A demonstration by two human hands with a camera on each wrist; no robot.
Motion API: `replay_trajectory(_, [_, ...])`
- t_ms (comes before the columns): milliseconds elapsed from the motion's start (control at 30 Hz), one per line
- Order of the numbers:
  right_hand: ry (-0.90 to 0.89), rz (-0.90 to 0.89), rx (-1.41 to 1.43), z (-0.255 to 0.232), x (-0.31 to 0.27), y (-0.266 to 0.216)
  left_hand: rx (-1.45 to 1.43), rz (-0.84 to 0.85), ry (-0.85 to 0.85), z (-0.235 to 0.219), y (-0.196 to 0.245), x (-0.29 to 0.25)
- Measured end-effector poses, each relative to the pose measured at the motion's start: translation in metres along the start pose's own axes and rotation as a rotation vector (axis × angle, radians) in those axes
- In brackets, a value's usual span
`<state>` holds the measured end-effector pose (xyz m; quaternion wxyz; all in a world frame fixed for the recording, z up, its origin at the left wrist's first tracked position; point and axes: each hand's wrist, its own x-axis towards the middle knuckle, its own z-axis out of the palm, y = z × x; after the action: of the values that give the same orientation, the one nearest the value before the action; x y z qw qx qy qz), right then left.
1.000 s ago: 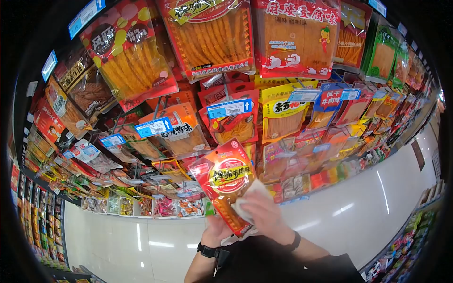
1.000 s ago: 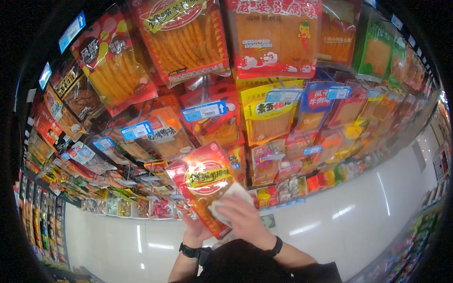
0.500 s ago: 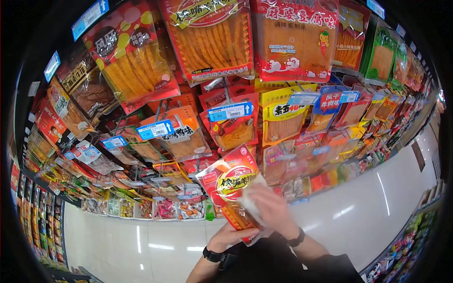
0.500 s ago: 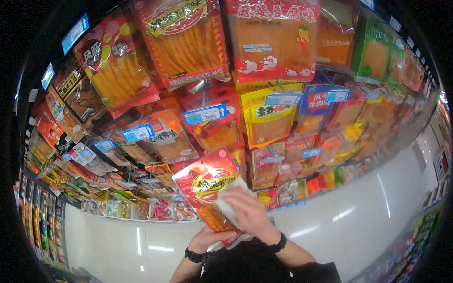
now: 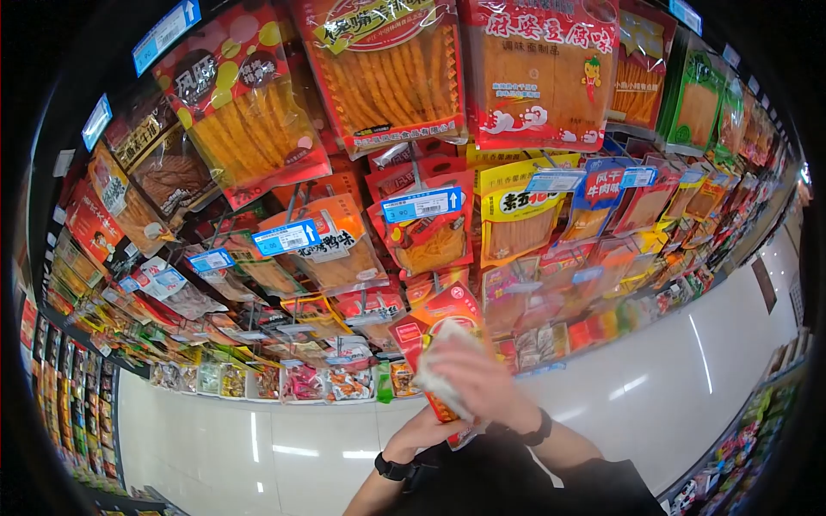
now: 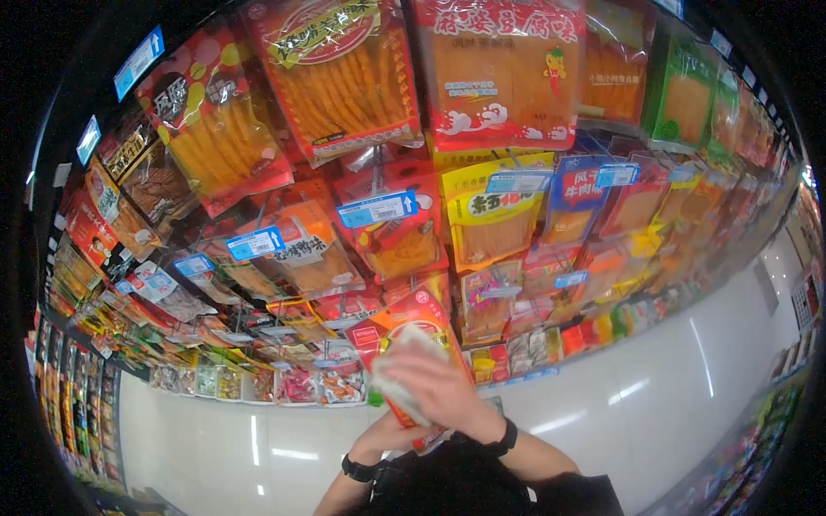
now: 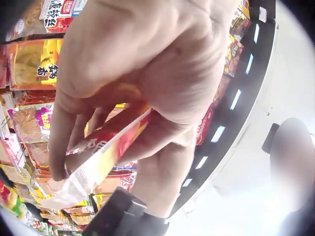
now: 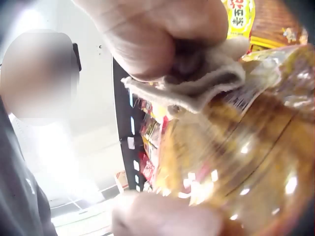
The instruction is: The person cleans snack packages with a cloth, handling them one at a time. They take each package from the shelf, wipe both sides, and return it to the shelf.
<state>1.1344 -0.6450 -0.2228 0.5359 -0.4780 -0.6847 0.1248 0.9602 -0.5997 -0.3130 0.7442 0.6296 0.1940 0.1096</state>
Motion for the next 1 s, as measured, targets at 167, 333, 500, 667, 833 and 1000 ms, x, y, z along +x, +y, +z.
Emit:
replay_trajectory(167, [-0.047, -0.194, -0.211, 0.000, -0.004, 0.009, 0.211, 0.125, 0.081, -0.004, 0.006, -0.003])
replay_trajectory(333, [0.301, 0.289, 0.011, -0.023, 0.008, 0.006, 0.071, 0.041, -0.082, 0.000, 0.013, 0.003])
replay_trajectory(500, [0.009, 0.017, 0.104, -0.003, 0.001, -0.014, 0.199, 0.114, 0.015, 0.001, 0.024, 0.004])
replay_trajectory(667, [0.078, 0.219, 0.083, -0.011, -0.017, -0.005, -0.130, 0.091, 0.189, -0.023, 0.006, -0.001])
replay_trajectory(833, [0.237, 0.333, 0.065, -0.018, -0.022, 0.003, -0.394, 0.319, 0.138, -0.025, 0.016, -0.005])
replay_trajectory(1000, [0.260, 0.483, 0.237, -0.018, -0.033, 0.019, -1.051, 0.208, 0.158, -0.013, 0.021, 0.013])
